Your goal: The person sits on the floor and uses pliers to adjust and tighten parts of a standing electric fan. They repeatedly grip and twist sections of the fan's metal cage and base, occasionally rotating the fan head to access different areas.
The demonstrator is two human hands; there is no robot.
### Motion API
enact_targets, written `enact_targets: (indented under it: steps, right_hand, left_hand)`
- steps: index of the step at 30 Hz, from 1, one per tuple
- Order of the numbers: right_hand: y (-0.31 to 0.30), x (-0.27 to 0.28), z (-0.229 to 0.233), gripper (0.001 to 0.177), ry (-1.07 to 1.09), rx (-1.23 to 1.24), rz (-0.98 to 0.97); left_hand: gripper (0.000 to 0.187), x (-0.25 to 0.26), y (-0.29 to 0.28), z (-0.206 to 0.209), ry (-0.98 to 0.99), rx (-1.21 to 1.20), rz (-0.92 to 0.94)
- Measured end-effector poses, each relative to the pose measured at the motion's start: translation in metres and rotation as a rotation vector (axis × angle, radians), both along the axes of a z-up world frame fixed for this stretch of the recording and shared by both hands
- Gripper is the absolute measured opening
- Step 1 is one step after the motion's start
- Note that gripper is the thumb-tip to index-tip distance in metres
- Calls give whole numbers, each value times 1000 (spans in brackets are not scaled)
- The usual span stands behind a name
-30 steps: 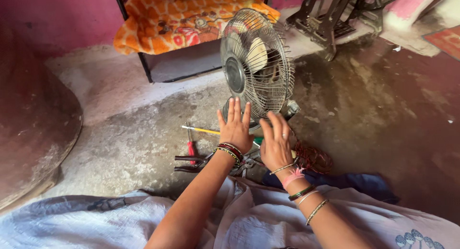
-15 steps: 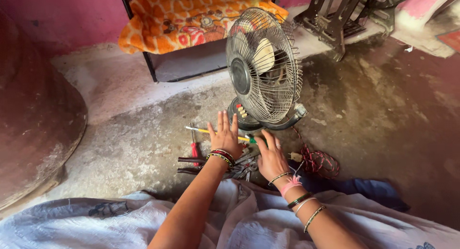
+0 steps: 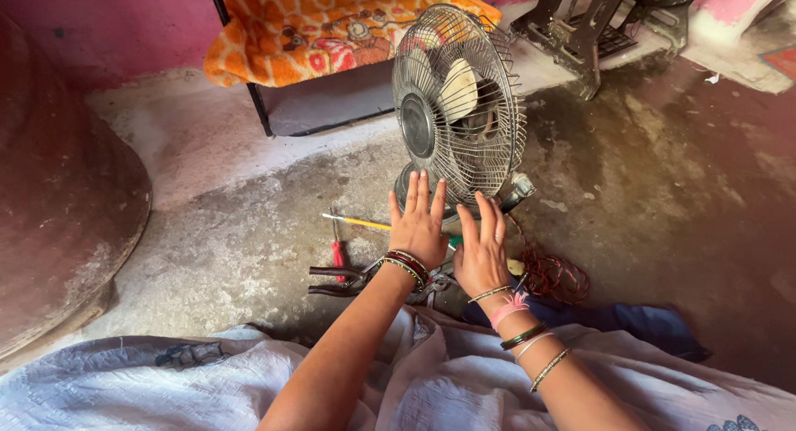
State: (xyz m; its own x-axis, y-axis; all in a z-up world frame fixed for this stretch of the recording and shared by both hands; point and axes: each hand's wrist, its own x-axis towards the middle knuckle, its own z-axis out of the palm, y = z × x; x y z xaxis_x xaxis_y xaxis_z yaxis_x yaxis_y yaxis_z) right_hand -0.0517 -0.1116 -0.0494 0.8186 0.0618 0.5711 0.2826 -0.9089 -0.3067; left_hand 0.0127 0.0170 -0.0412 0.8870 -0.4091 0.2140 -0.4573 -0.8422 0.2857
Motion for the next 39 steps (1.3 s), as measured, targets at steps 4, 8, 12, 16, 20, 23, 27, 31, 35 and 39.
enact_targets:
  steps: [4,8,12,16,20,23,27,31,35,39]
  right_hand:
    - [-6,-3,-21,65,82,-20,31]
    - [-12,-5,-56,59,315,-83,91]
    - [-18,-6,-97,57,493,-183,136]
    - [-28,-4,-124,59,597,-194,131]
    - [-36,-1,-134,58,683,-189,91]
    - [-37,-1,-137,58,720,-183,83]
    - [-33,0,-141,58,703,-140,117]
    - [-32,-2,-148,58,698,-170,161]
    - [-29,-1,-151,52,740,-161,141]
    - [-27,0,-151,49,789,-135,112]
  left_hand:
    - [101,1,7,-16,-18,81,25]
    - [98,3,19,-54,108,193,41]
    - [87,12,34,-106,239,261,72]
    - [81,20,52,-143,285,369,150]
    - [82,15,70,-150,435,364,179]
    - [75,10,73,-149,517,428,158]
    - [63,9,72,-158,381,356,103]
    - [47,9,62,-178,327,414,34]
    - [46,11,53,-189,368,449,11]
    - [46,10,52,-191,344,447,9]
